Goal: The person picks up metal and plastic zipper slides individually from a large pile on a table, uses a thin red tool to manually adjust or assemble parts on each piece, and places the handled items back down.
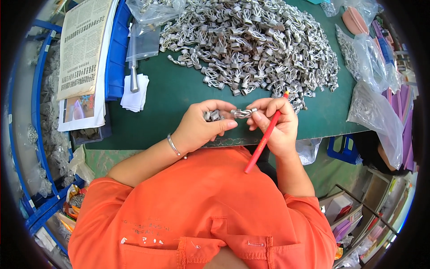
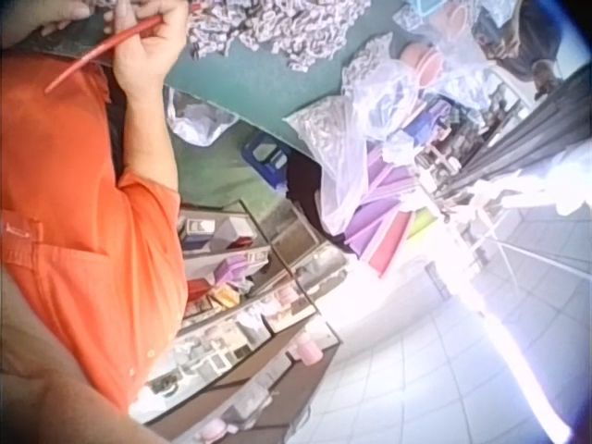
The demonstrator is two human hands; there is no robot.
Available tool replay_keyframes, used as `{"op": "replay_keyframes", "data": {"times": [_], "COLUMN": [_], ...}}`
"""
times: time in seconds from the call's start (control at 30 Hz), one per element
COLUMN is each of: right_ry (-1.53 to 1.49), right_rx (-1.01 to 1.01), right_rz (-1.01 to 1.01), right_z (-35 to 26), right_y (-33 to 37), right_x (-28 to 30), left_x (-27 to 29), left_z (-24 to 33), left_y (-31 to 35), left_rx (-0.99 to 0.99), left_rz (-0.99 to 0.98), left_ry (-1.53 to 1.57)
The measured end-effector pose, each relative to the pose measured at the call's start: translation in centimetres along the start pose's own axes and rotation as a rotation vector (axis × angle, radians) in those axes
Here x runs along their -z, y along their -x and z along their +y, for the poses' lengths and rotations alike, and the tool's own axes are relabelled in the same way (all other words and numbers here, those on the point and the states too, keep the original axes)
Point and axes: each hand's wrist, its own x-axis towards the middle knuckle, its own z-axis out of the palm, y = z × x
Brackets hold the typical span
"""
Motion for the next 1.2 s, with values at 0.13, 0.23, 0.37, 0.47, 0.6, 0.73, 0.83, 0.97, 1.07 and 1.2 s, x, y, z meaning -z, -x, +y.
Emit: {"op": "replay_keyframes", "data": {"times": [0.13,0.23,0.37,0.47,0.6,0.73,0.83,0.97,1.07,1.2], "right_ry": [-0.108,-0.156,-0.184,0.117,0.303,0.332,0.458,0.406,0.815,1.058], "right_rx": [-0.037,-0.056,-0.009,0.185,0.383,0.528,0.578,0.564,0.572,0.428], "right_rz": [0.023,-0.026,-0.103,-0.066,0.006,-0.048,-0.094,-0.139,0.114,0.159], "right_z": [1.3,2.7,3.3,3.0,2.3,1.5,1.1,0.7,0.7,1.6], "right_y": [0.2,0.2,0.3,0.4,0.5,-0.1,-0.1,-0.3,-1.7,-2.8], "right_x": [-0.2,0.2,-0.1,-0.3,-0.6,-2.1,-2.3,-1.4,0.5,0.6], "left_x": [-0.2,-0.1,0.0,-0.1,0.1,0.0,0.3,0.7,0.7,1.0], "left_z": [0.6,0.3,0.5,0.3,0.5,-0.6,-1.3,-0.5,-0.8,-0.6], "left_y": [0.7,0.7,0.7,0.8,1.2,0.7,0.5,0.4,0.5,0.5], "left_rx": [-0.094,-0.363,-0.690,-0.644,-0.283,-0.025,0.032,0.190,0.135,0.156], "left_rz": [0.024,0.052,0.010,0.017,0.028,-0.056,-0.098,-0.206,-0.097,-0.013], "left_ry": [-0.061,-0.214,-0.430,-0.379,-0.087,0.267,0.327,0.658,0.604,0.580]}}
